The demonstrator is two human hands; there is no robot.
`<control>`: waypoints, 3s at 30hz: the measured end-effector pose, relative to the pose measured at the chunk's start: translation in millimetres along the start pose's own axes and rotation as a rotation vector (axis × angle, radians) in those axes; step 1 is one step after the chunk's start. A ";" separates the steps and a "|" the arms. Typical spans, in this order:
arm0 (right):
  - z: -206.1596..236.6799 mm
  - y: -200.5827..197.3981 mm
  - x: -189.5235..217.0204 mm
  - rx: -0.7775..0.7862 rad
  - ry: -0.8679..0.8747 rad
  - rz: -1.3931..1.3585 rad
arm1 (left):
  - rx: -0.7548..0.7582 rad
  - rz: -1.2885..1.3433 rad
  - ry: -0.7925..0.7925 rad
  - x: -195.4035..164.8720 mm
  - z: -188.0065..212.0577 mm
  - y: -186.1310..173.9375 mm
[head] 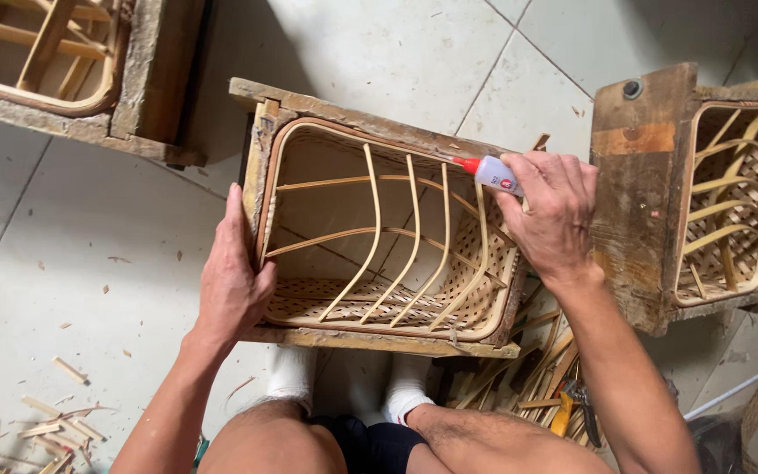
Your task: The person sits on the floor assembling a woven bamboo basket frame. They apply glue along the rim with a squeeze bottle, tap and seat bamboo strips with a hammer, trim and adjust strips with pliers, and press strips into place by hand while rotating the basket.
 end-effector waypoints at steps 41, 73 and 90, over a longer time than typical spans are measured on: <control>33.7 -18.2 -74.2 -0.039 0.083 0.023 | 0.110 -0.086 -0.155 5.0 4.4 10.5; 88.9 -10.1 -135.3 0.026 0.180 0.060 | 0.090 -0.110 -0.047 3.4 14.1 14.6; 221.1 67.6 -93.6 0.272 1.097 -1.343 | 0.036 -0.097 0.004 12.2 27.3 17.9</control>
Point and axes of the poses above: each hand's wrist, its own z-axis away from the middle knuckle, its own y-axis out of the palm, x = y × z, the point moved 8 cm from there along -z, towards the middle knuckle, and after that the axes turned 15 degrees about y, right-handed, at the moved point
